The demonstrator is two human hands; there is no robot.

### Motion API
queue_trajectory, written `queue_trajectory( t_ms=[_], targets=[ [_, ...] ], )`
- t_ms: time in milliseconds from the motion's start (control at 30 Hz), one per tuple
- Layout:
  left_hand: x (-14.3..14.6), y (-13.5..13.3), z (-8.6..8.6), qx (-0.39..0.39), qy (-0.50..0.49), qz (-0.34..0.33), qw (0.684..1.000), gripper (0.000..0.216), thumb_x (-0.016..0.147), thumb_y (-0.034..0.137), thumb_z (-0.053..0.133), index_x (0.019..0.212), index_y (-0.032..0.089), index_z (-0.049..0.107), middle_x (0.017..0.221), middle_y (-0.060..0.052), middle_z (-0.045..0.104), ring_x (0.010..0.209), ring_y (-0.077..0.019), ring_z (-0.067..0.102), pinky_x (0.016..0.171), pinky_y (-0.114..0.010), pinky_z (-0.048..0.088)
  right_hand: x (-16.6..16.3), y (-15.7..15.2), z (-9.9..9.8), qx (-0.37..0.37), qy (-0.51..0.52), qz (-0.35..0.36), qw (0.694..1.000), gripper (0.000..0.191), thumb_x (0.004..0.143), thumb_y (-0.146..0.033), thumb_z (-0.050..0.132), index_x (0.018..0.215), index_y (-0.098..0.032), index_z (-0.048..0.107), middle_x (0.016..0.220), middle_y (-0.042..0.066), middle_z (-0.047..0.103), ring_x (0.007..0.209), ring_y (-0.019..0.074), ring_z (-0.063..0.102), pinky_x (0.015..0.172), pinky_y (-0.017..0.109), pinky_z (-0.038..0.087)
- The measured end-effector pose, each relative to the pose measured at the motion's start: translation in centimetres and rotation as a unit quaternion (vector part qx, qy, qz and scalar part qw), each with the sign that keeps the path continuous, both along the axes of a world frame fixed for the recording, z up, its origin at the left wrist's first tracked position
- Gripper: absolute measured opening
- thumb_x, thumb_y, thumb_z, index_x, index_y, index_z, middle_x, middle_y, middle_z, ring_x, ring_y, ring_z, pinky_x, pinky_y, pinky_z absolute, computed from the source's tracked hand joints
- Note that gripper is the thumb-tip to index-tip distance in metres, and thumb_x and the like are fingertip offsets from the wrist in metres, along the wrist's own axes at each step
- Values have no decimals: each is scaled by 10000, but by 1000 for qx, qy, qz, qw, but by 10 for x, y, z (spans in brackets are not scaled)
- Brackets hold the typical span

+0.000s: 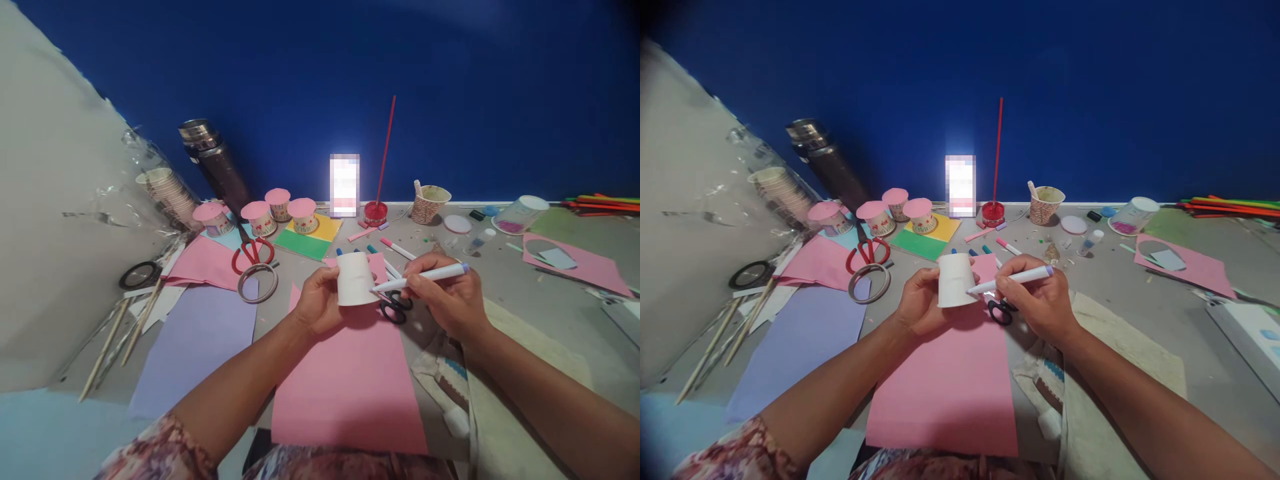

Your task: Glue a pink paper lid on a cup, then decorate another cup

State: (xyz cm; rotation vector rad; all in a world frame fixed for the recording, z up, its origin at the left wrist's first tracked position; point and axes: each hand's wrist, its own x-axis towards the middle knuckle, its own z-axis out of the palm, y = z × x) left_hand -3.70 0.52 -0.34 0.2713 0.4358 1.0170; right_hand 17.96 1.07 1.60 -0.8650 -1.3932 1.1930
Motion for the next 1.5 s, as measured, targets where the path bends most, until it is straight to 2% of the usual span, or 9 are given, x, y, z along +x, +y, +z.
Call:
queue_trajectory(
  t_ms=[233,433,700,1000,1333,1500],
  targets=[
    [-1,0,1,-3,11,6,1000,464,798,284,600,1185,52,707,997,-199,797,915,-315,756,917,-484,566,3,2,-4,18,-9,19,1000,206,885,-413,824,818,-231,756,654,6,712,540,125,621,493,231,489],
    [4,-1,0,11,19,20,1000,419,776,240,660,1139,45,733,965,-164,804,891,-291,756,918,-437,567,-4,-4,3,-1,26,-25,999,226,864,-447,842,853,-239,754,675,3,733,536,149,681,488,251,553],
    [8,-2,-3,17,42,49,998,340,793,202,724,1100,59,757,976,-124,805,894,-244,744,889,-366,575,-9,-8,13,51,-23,-40,998,252,850,-462,854,826,-233,751,603,0,726,470,132,653,428,223,515],
    [9,-2,-5,26,54,37,997,364,767,244,810,1086,77,758,967,-117,801,881,-249,746,888,-373,580,-8,-7,11,47,-38,-48,997,218,863,-419,842,827,-225,749,614,0,730,484,135,664,445,226,525],
    [8,-1,-4,4,58,41,997,332,782,233,783,1083,95,750,926,-102,801,859,-243,739,903,-363,560,-4,-7,12,44,-45,4,998,168,882,-329,809,773,-221,740,617,-8,718,492,124,667,460,211,530],
    [8,-2,-3,8,55,43,998,346,802,224,759,1120,89,747,943,-107,805,880,-245,740,899,-360,557,-6,-8,12,33,-38,-32,998,217,860,-413,837,807,-225,744,617,1,721,491,142,669,440,230,529]
  ],
)
